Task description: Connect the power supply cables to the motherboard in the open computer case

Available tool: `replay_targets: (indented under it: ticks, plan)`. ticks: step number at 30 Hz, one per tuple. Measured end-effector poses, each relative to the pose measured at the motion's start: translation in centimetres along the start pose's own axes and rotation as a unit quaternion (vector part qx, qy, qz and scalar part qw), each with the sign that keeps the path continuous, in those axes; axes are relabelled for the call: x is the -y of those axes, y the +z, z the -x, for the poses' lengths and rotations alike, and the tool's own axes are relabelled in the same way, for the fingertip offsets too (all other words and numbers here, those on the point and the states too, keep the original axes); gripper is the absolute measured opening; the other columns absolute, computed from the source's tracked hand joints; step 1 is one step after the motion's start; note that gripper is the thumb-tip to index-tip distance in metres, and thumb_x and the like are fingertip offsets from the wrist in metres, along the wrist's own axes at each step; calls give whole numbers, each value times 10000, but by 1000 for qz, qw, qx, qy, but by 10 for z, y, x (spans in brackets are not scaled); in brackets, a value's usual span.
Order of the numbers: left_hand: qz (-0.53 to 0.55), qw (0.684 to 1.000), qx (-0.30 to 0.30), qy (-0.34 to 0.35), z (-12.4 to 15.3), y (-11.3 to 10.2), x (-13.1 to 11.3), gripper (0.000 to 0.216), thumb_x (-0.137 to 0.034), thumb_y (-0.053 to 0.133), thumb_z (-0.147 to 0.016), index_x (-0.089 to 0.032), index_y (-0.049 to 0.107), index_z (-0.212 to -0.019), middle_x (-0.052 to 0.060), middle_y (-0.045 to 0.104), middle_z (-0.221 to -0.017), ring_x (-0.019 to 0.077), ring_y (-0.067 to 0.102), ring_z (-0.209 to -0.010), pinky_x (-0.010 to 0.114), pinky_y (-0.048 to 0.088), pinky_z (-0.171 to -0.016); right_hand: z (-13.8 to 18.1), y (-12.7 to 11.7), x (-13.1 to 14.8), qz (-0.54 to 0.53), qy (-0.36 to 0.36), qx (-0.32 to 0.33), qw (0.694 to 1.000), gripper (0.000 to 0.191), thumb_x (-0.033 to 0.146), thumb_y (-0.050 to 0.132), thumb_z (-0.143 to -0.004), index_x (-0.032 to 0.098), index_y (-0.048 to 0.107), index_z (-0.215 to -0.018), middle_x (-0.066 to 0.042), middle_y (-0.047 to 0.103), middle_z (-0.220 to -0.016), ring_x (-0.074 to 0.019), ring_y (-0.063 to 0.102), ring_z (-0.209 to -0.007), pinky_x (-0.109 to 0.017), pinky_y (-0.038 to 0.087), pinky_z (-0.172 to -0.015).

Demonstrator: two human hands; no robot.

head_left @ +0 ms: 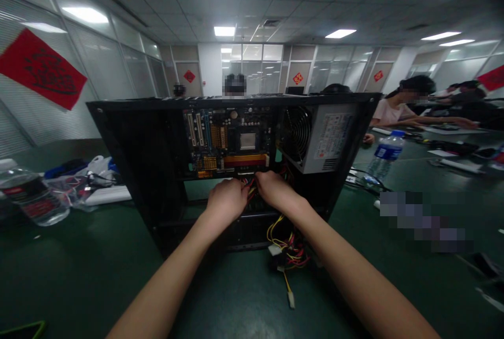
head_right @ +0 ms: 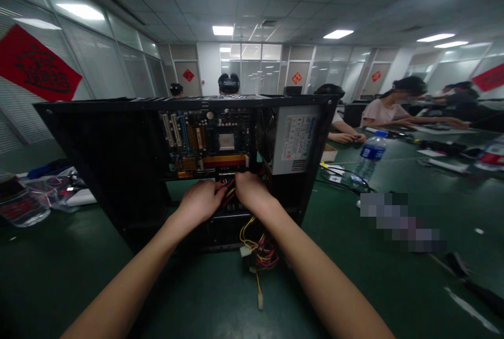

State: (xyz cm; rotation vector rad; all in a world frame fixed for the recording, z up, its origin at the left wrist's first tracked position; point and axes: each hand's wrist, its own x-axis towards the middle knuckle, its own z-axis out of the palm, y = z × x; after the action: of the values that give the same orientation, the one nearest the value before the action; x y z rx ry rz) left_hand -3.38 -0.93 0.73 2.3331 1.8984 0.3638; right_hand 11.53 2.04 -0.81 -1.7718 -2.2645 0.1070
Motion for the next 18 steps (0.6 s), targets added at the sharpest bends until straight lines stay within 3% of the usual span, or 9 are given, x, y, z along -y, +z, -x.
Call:
replay_targets:
  ticks: [18]
  plan:
    - [-27, 999, -18, 14, -6, 3, 3, 393, -379, 419, -979, -162, 745, -1010, 194, 755, -1005, 367, 725, -960, 450, 557, -802, -4, 3, -3, -2, 8, -1, 1000, 336, 164, 406, -1010, 136, 726, -1109, -206, 738, -1084, -294, 724, -1016, -307, 489, -782]
